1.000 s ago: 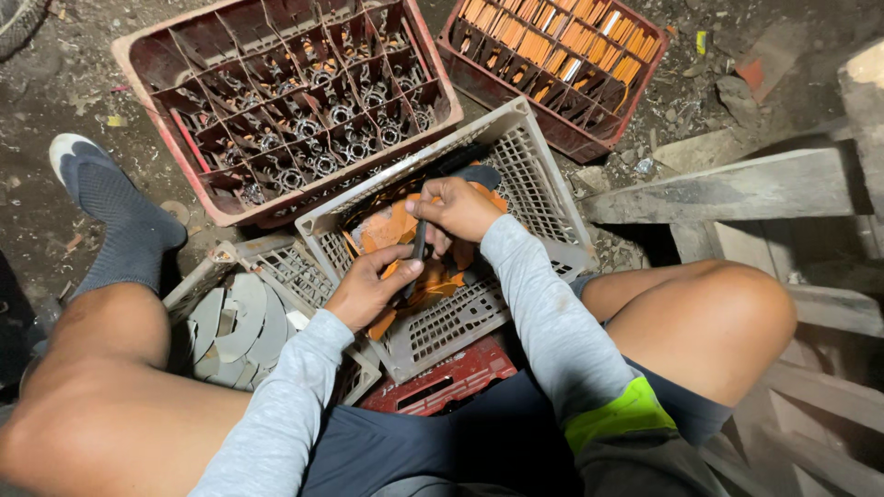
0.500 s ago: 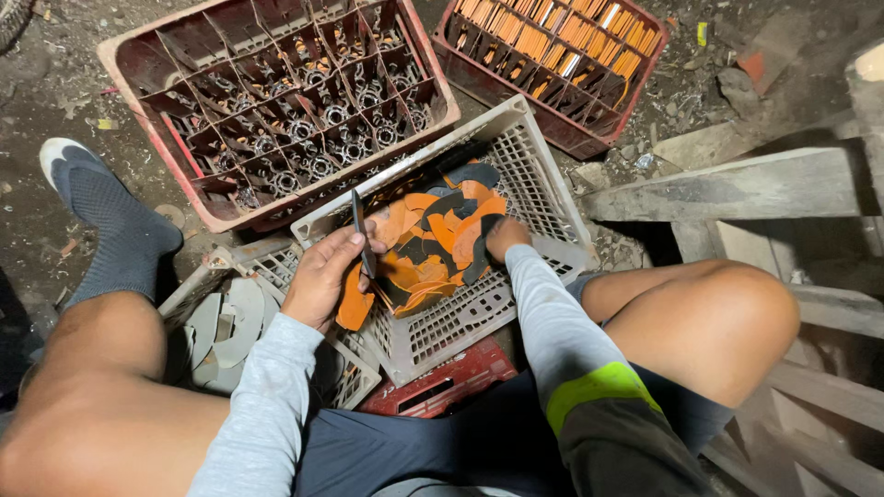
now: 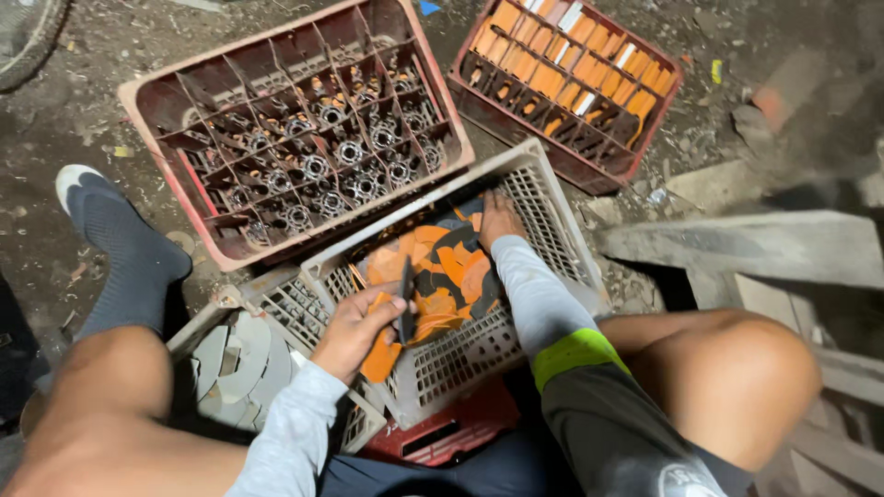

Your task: The person sits on the floor and sorts orange and gray plastic pieces by picking them up one by one, inspecting them, and placing them into separate crates. The person also moves a crate to the side and retrieves another crate to continue sorting.

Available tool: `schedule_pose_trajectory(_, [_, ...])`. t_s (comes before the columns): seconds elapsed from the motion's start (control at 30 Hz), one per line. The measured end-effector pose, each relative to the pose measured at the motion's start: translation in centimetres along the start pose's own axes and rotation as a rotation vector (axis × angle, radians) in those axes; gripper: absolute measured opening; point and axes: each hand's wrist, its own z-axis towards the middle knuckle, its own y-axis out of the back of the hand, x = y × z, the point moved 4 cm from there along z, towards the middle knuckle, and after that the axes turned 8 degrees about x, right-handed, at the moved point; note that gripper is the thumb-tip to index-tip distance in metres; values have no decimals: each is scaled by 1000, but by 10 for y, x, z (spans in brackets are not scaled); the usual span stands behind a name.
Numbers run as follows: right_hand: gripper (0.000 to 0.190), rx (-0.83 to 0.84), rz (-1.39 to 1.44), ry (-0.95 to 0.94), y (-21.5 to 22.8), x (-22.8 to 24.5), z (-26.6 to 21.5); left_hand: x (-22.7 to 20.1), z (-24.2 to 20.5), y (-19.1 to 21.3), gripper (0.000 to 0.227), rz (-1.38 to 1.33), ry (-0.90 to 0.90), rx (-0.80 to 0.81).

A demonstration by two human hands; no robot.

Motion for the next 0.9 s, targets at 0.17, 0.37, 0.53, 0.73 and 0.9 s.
schedule_pose_trajectory(0.17, [55, -20, -26, -116, -10, -3, -8, 1, 7, -5, 34, 8, 28, -10])
schedule_pose_trajectory(0.37, [64, -110, 164, -169, 1, -4, -26, -6, 4, -7, 33, -44, -16, -2])
schedule_pose_trajectory(0.53, [44, 10, 39, -57, 4, 3, -14, -18, -10, -17, 38, -332, -61, 235])
schedule_pose_trajectory(0.73, [25, 138, 253, -11, 47, 35, -48, -32, -19, -25, 39, -536, -157, 354])
schedule_pose_trajectory(0.9, [36, -17, 501, 105, 123, 87, -108, -27, -13, -18, 35, -277, -181, 130])
